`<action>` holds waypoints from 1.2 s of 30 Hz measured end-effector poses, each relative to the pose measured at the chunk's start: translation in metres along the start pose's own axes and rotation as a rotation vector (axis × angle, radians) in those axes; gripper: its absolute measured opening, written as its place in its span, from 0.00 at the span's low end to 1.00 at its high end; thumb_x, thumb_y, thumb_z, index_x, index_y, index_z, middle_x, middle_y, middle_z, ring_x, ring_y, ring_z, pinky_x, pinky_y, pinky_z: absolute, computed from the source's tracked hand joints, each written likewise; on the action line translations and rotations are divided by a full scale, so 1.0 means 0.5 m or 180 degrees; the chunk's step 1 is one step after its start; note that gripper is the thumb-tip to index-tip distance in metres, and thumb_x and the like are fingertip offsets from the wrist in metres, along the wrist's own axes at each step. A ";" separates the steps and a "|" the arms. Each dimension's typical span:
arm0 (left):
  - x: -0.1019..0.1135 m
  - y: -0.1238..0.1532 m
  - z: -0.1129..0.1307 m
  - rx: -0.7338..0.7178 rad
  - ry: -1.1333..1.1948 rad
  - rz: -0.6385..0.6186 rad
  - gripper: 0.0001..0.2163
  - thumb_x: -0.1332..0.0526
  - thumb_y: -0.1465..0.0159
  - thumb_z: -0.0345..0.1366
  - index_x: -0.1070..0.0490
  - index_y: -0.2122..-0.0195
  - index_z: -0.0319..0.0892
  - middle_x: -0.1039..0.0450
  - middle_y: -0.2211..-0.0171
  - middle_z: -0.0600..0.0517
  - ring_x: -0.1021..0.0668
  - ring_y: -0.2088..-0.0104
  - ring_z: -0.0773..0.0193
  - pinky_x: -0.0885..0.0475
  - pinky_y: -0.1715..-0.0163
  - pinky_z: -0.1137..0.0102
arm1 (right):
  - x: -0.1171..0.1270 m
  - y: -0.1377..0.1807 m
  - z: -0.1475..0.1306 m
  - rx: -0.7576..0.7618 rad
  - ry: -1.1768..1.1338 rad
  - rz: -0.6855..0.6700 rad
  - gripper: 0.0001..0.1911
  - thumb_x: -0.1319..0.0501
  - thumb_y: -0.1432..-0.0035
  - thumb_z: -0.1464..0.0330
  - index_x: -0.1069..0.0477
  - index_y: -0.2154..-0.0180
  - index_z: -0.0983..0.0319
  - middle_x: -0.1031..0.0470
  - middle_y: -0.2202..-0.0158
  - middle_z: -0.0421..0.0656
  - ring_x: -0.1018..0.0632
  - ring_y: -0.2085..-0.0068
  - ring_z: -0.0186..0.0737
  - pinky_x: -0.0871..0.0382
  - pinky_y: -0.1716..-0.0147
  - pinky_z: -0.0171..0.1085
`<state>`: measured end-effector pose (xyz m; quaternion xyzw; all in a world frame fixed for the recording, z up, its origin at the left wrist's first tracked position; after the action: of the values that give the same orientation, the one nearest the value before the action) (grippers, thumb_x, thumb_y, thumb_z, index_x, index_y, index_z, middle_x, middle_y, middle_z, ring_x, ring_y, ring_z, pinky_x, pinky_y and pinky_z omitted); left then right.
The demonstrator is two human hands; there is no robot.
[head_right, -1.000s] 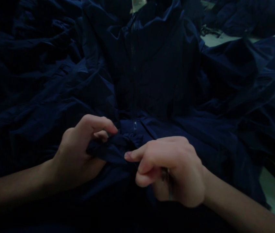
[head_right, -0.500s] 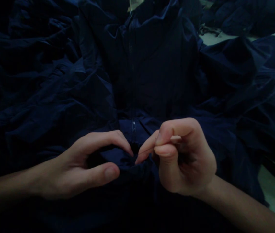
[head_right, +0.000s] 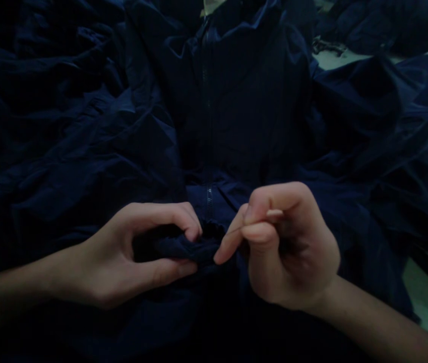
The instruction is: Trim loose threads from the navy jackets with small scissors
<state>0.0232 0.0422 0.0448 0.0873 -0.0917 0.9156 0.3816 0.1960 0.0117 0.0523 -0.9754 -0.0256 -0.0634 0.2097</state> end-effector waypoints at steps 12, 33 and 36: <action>-0.003 -0.002 -0.012 -0.0347 0.0631 -0.0010 0.06 0.27 0.38 0.26 0.20 0.62 0.39 0.16 0.63 0.47 0.15 0.62 0.61 0.18 0.60 0.72 | -0.011 -0.025 0.010 -0.0139 -0.0044 0.0087 0.05 0.40 0.27 0.66 0.32 0.60 0.56 0.26 0.81 0.35 0.29 0.84 0.32 0.41 0.87 0.33; 0.032 0.007 -0.005 -0.0616 -0.0009 0.1420 0.07 0.28 0.39 0.24 0.22 0.62 0.39 0.16 0.64 0.52 0.15 0.65 0.67 0.20 0.64 0.77 | 0.010 -0.035 -0.015 0.1462 0.1418 -0.0727 0.18 0.29 0.40 0.70 0.22 0.48 0.55 0.24 0.57 0.47 0.23 0.61 0.44 0.23 0.68 0.41; 0.035 0.008 -0.005 -0.0659 0.0024 0.1491 0.08 0.28 0.39 0.24 0.23 0.62 0.40 0.15 0.63 0.52 0.15 0.63 0.66 0.19 0.63 0.74 | 0.015 -0.037 -0.013 0.1460 0.1484 -0.0654 0.18 0.29 0.41 0.71 0.21 0.48 0.56 0.23 0.56 0.48 0.22 0.61 0.43 0.23 0.68 0.41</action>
<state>0.0081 0.0518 0.0459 0.0207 -0.2013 0.9651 0.1663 0.2011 0.0259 0.0666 -0.8544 -0.0888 -0.2980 0.4163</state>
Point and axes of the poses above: each hand's wrist, its own y-axis away from the middle knuckle, its own x-axis out of the back of the hand, z = x × y, the point moved 5 cm from there along -y, towards the middle knuckle
